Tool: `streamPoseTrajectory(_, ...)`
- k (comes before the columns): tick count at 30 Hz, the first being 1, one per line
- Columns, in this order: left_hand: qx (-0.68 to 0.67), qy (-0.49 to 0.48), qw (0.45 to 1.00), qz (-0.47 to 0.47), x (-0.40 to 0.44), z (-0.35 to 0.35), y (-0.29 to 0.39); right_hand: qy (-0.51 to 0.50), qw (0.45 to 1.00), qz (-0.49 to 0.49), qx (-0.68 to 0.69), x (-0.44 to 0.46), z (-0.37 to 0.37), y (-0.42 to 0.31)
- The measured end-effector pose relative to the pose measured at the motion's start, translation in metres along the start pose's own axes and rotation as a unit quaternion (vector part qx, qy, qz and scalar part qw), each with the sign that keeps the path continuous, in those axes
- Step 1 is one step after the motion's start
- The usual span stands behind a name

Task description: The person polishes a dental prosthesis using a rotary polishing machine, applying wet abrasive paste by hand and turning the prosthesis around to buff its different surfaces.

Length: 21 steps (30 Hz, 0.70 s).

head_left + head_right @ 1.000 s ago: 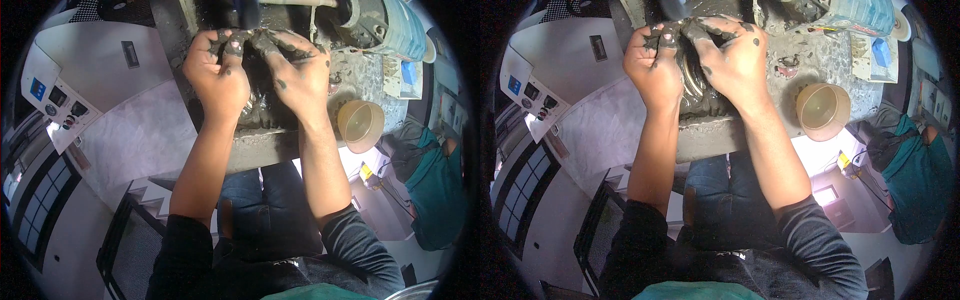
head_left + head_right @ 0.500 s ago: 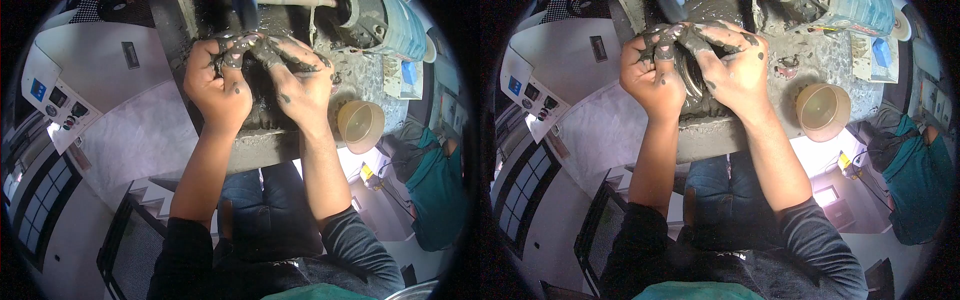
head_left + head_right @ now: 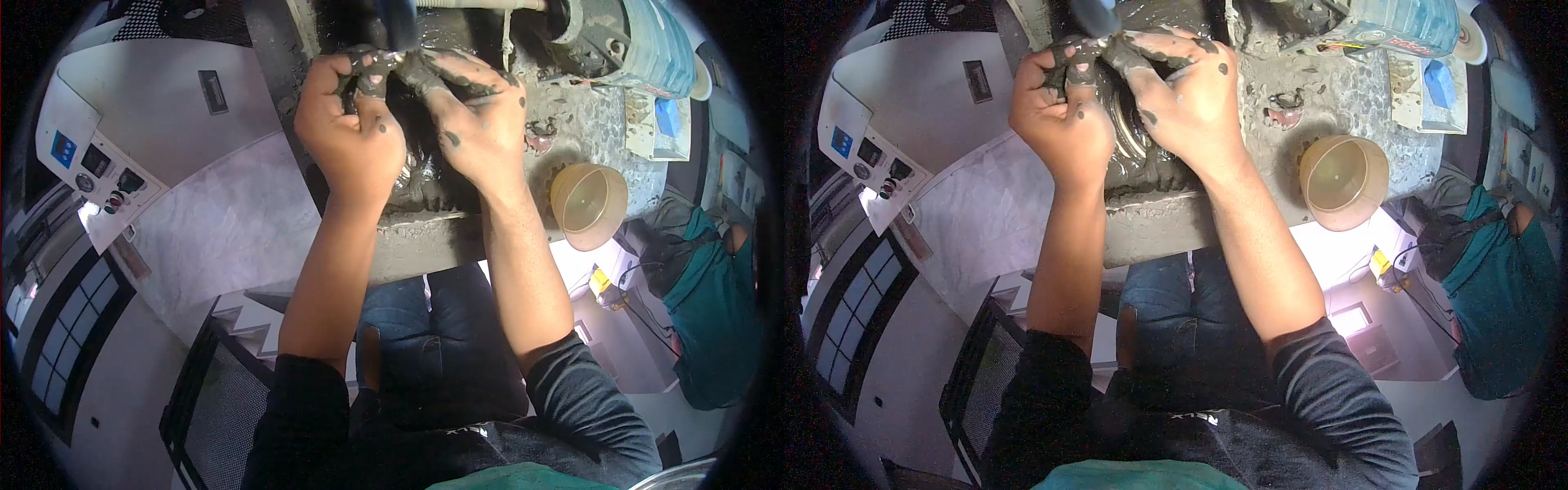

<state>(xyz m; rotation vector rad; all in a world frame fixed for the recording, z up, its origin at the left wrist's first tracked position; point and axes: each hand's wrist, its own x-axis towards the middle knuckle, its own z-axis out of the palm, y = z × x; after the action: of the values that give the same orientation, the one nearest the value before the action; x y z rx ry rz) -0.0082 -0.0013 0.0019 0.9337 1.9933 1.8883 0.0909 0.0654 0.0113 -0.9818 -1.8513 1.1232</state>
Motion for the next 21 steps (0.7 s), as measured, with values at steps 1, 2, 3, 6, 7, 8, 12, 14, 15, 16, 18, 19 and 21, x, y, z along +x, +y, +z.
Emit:
streamPoseTrajectory(1, 0.033, 0.002, 0.999, 0.038, 0.0, -0.002, 0.001, 0.0, 0.999, 0.036, 0.019, 0.0, 0.0, -0.006)
streamPoseTrajectory(2, 0.036, 0.003, 0.999, 0.038, 0.001, -0.002, -0.001, 0.0, 0.997, 0.073, 0.039, 0.0, 0.0, -0.012)
streamPoseTrajectory(3, 0.065, 0.004, 0.997, 0.036, 0.003, 0.001, -0.003, 0.002, 0.996, 0.081, 0.04, 0.0, -0.002, -0.014)
streamPoseTrajectory(6, 0.054, 0.006, 0.998, 0.029, 0.004, 0.0, 0.0, 0.005, 0.997, 0.077, 0.031, 0.0, 0.002, -0.018)
streamPoseTrajectory(7, 0.063, -0.003, 0.996, 0.06, 0.004, -0.006, 0.002, -0.002, 0.998, 0.067, 0.023, 0.0, 0.001, -0.02)
streamPoseTrajectory(8, 0.071, -0.011, 0.993, 0.092, 0.004, -0.008, 0.002, -0.001, 0.998, 0.067, 0.022, -0.002, 0.001, -0.016)
streamPoseTrajectory(12, 0.062, 0.003, 0.993, 0.101, 0.001, -0.007, -0.004, 0.001, 0.995, 0.069, 0.076, -0.008, 0.004, -0.008)
streamPoseTrajectory(14, 0.109, -0.013, 0.987, 0.114, 0.005, -0.006, -0.003, 0.008, 0.99, 0.118, 0.072, -0.005, 0.002, -0.018)
streamPoseTrajectory(15, 0.154, -0.03, 0.979, 0.127, 0.007, -0.006, -0.002, 0.008, 0.99, 0.118, 0.072, -0.004, 0.001, -0.018)
streamPoseTrajectory(16, 0.155, -0.031, 0.979, 0.127, 0.007, -0.004, -0.003, 0.005, 0.991, 0.12, 0.058, -0.003, 0.0, -0.016)
streamPoseTrajectory(18, 0.139, -0.014, 0.986, 0.093, 0.006, 0.001, -0.004, 0.003, 0.991, 0.123, 0.046, -0.003, 0.001, -0.012)
streamPoseTrajectory(19, 0.139, -0.015, 0.986, 0.093, 0.006, 0.0, -0.003, 0.015, 0.991, 0.122, 0.049, -0.003, 0.004, -0.009)
streamPoseTrajectory(21, 0.082, -0.009, 0.996, 0.042, 0.006, -0.001, 0.002, 0.025, 0.995, 0.09, 0.047, -0.002, 0.007, -0.014)
